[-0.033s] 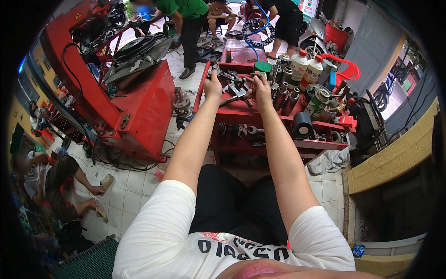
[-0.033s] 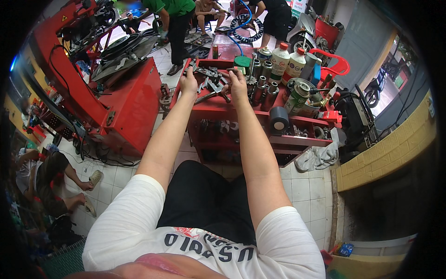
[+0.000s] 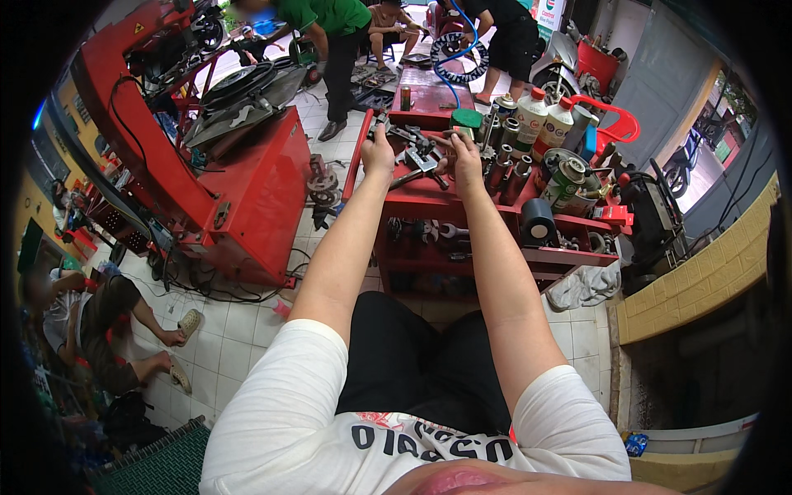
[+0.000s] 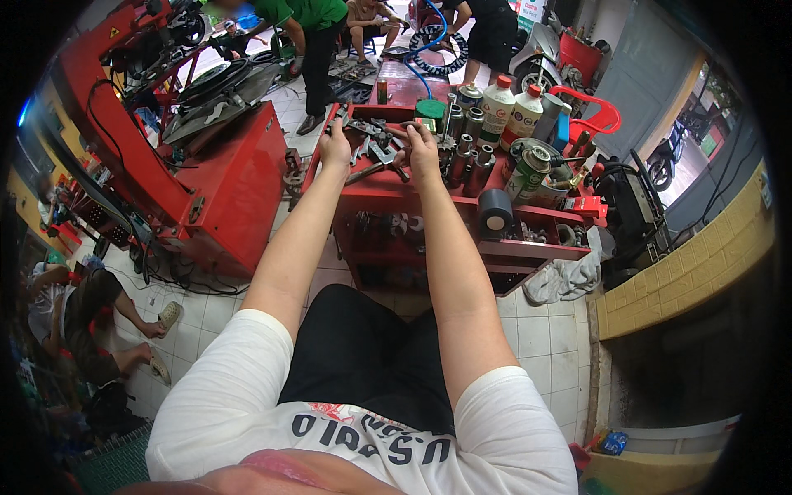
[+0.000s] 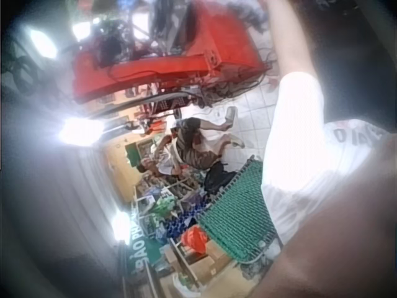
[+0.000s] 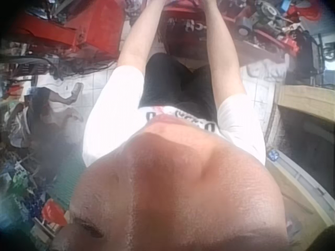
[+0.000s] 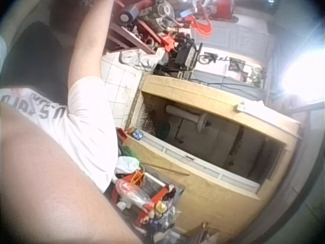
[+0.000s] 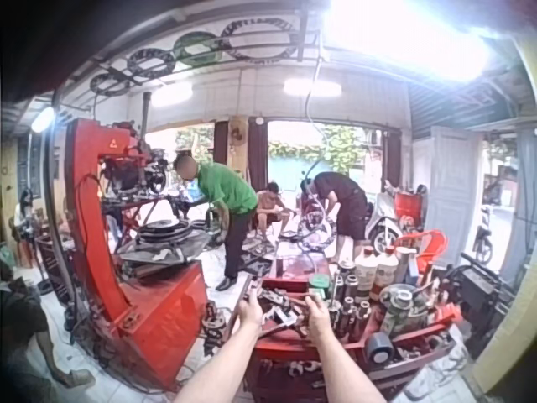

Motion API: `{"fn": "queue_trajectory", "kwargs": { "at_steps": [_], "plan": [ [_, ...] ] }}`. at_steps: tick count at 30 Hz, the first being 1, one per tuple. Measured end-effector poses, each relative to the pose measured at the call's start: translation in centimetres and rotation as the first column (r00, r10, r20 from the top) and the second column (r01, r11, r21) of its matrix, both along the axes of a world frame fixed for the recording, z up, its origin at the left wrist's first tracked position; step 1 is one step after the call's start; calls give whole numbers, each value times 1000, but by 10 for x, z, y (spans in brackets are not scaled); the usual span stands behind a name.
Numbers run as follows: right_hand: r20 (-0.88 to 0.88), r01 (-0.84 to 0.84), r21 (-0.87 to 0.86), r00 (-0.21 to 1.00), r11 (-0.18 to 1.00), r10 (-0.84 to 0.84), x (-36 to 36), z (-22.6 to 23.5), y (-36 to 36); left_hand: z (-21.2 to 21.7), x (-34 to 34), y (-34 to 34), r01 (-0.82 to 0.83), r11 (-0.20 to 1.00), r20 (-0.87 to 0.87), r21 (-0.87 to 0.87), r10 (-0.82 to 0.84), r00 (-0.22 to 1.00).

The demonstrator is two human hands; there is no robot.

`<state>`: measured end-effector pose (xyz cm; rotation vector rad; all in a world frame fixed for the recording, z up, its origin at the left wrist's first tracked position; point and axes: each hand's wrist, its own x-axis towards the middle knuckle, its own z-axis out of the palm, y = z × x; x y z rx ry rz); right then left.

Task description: The person uses a wrench to tighten bolts on a small mechanical assembly held in their hands. They repeatedly adjust the wrench and rotate the assembly to access different fasteners on a red tool cart.

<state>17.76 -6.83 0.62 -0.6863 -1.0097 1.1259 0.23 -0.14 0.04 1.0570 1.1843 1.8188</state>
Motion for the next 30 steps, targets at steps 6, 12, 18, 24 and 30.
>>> {"fn": "queue_trajectory", "kwargs": {
  "at_steps": [6, 12, 18, 24, 30],
  "plan": [
    [92, -57, -90, 994, 994, 65, 4, -4, 0, 10, 4, -14, 74, 986, 51, -150, -67, 996],
    [212, -38, -131, 975, 991, 66, -6, -2, 1, -5, 0, 7, 80, 997, 126, -1, -79, 989],
    [365, 113, -199, 930, 973, -33, -4, -4, 1, -14, 1, 18, 235, 971, 306, 47, -238, 922],
    [426, 80, -258, 904, 963, 39, -9, -2, 2, -14, -5, 22, 235, 970, 346, 66, -243, 906],
    [319, 76, -308, 947, 948, 28, -4, -9, 3, 7, 5, -8, 91, 996, 186, -20, -86, 979]
  ]
}}
